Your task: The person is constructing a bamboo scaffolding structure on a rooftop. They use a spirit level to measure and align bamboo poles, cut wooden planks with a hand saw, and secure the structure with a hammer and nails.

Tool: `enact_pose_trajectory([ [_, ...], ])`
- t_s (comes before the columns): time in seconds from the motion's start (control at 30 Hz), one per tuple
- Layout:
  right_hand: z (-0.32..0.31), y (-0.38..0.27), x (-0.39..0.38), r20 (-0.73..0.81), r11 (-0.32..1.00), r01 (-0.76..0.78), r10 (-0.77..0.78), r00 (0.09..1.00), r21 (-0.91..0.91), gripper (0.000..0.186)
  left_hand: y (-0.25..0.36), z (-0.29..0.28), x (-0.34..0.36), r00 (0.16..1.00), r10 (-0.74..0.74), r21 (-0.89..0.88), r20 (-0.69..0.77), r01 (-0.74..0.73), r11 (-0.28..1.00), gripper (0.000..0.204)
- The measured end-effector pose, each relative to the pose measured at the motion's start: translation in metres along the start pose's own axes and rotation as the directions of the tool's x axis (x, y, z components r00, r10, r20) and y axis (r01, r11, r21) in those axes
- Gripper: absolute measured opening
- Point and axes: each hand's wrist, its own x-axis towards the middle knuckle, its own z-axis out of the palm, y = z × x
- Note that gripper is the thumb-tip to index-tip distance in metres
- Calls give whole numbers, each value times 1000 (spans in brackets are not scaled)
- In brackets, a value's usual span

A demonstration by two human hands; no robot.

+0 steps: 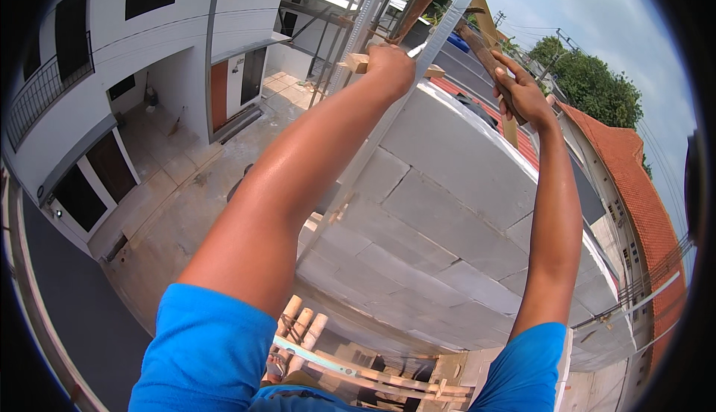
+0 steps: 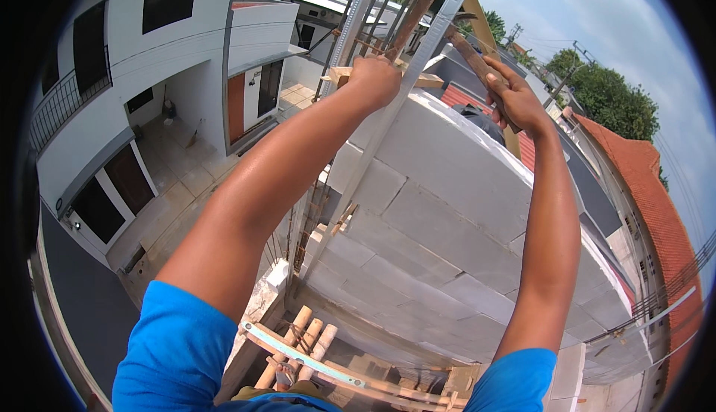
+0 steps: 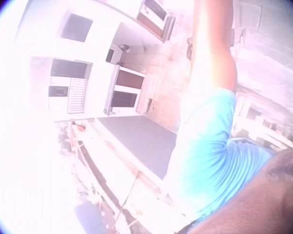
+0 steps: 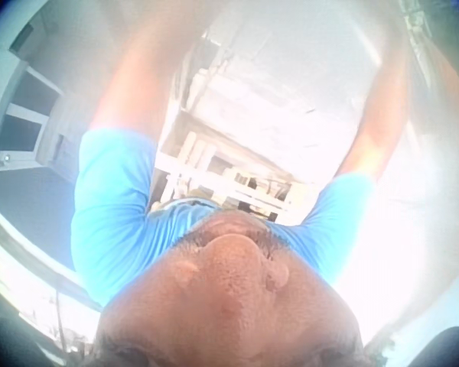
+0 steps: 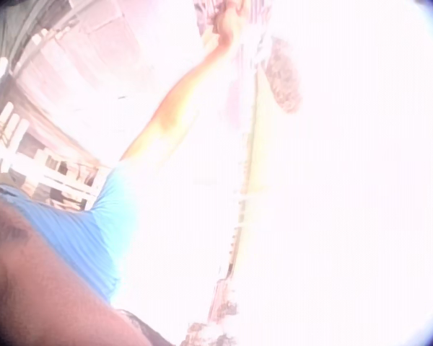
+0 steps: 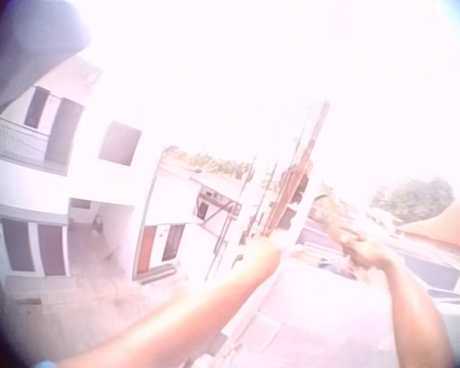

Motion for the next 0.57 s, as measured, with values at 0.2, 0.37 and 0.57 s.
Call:
enact_pose_trajectory([
  [0.2, 1, 4, 13, 176, 985, 44, -14, 984, -169, 55, -6, -5, -5, 999, 42, -65, 14, -41, 997, 33],
  [0.37, 5, 9, 13, -95, 986, 167, -167, 981, -8, 54, -11, 0, -2, 997, 77, -52, -20, -78, 996, 33],
  [0.57, 11, 9, 6, 115, 975, 62, -38, 993, -214, 56, -13, -1, -3, 996, 86, -52, 35, -84, 995, 33],
])
